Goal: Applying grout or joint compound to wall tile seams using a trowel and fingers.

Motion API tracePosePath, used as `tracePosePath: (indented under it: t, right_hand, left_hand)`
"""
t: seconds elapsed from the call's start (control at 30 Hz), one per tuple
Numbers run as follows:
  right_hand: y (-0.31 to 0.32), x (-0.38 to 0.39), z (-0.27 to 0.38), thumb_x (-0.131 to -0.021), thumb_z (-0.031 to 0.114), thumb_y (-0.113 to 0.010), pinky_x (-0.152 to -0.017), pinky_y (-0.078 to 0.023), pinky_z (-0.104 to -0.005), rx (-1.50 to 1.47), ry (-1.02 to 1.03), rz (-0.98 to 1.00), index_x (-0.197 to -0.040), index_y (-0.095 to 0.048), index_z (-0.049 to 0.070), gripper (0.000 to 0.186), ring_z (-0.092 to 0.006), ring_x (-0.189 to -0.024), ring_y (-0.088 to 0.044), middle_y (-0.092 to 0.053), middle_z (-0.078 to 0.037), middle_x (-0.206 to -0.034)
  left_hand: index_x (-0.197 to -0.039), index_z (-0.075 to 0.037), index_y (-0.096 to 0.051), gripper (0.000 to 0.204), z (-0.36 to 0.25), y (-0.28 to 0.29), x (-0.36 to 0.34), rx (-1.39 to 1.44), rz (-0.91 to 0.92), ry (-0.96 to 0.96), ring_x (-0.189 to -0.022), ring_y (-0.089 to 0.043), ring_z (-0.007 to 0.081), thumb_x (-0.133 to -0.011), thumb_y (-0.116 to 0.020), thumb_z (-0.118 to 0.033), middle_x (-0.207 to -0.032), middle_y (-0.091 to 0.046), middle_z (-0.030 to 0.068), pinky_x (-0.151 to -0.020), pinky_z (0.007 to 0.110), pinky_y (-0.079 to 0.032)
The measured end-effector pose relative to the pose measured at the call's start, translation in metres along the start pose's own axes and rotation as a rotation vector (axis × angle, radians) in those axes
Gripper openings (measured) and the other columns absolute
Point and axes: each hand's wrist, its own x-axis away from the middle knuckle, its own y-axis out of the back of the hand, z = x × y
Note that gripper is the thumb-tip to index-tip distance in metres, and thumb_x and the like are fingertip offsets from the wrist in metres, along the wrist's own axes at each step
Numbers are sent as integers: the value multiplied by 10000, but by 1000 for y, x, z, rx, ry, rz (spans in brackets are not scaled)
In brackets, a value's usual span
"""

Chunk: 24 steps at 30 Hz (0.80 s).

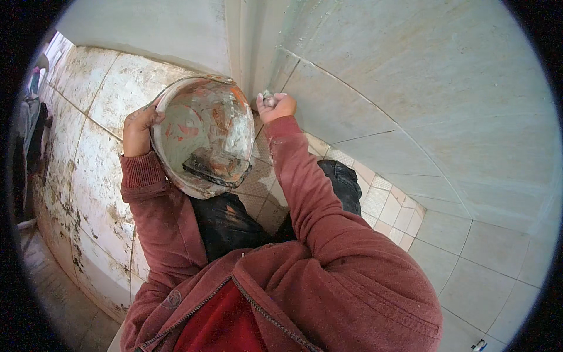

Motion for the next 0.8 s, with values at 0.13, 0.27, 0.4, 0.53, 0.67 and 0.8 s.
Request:
tracePosePath:
  t: [0.13, 0.27, 0.4, 0.53, 0.67, 0.8]
  right_hand:
    - [-10, 35, 10, -738, 76, -355, -700, -432, -362, -27, -46, 172, -815, -429, -25, 147, -144, -471, -338, -369, -55, -574]
    - [19, 36, -1, -717, 97, -366, -619, -434, -363, 256, 58, 66, -783, -442, 1, 139, -140, -484, -326, -335, -36, -578]
    - [53, -35, -6, -719, 113, -363, -650, -451, -407, 147, -19, -120, -694, -358, 76, 46, -173, -504, -350, -332, -36, -580]
    - [31, -38, -16, -744, 146, -350, -751, -416, -422, -52, 1, -45, -918, -339, 7, 223, -217, -637, -381, -387, -117, -806]
    - [15, -13, -19, -751, 146, -356, -768, -411, -421, -112, -14, -7, -863, -344, 21, 168, -199, -601, -379, -390, -100, -765]
    - [56, -24, -3, -734, 110, -359, -753, -430, -420, 161, 61, 52, -822, -350, 34, 116, -173, -551, -377, -389, -81, -712]
  left_hand:
    - [-809, 111, -583, 230, 2, 7, 0, 5, -56, -20, -527, -512, 147, -663, -464, -21, -655, -563, 90, -524, 242, -439]
    - [-793, 110, -583, 216, 5, 16, -1, -24, -45, -34, -515, -492, 135, -665, -471, -25, -642, -554, 76, -521, 234, -420]
    - [-756, 100, -585, 193, 7, 6, -6, -51, -28, -46, -519, -481, 123, -663, -474, -28, -635, -548, 64, -526, 219, -400]
    - [-691, 79, -579, 154, 10, 7, -5, -6, -39, -80, -525, -474, 111, -658, -480, -34, -626, -545, 56, -532, 206, -385]
    - [-694, 81, -580, 157, 10, 16, -2, -72, -71, -82, -531, -475, 112, -655, -484, -38, -633, -547, 57, -533, 207, -384]
    - [-719, 88, -582, 173, 8, 10, -6, -47, -34, -62, -535, -476, 115, -654, -484, -39, -643, -548, 58, -535, 207, -387]
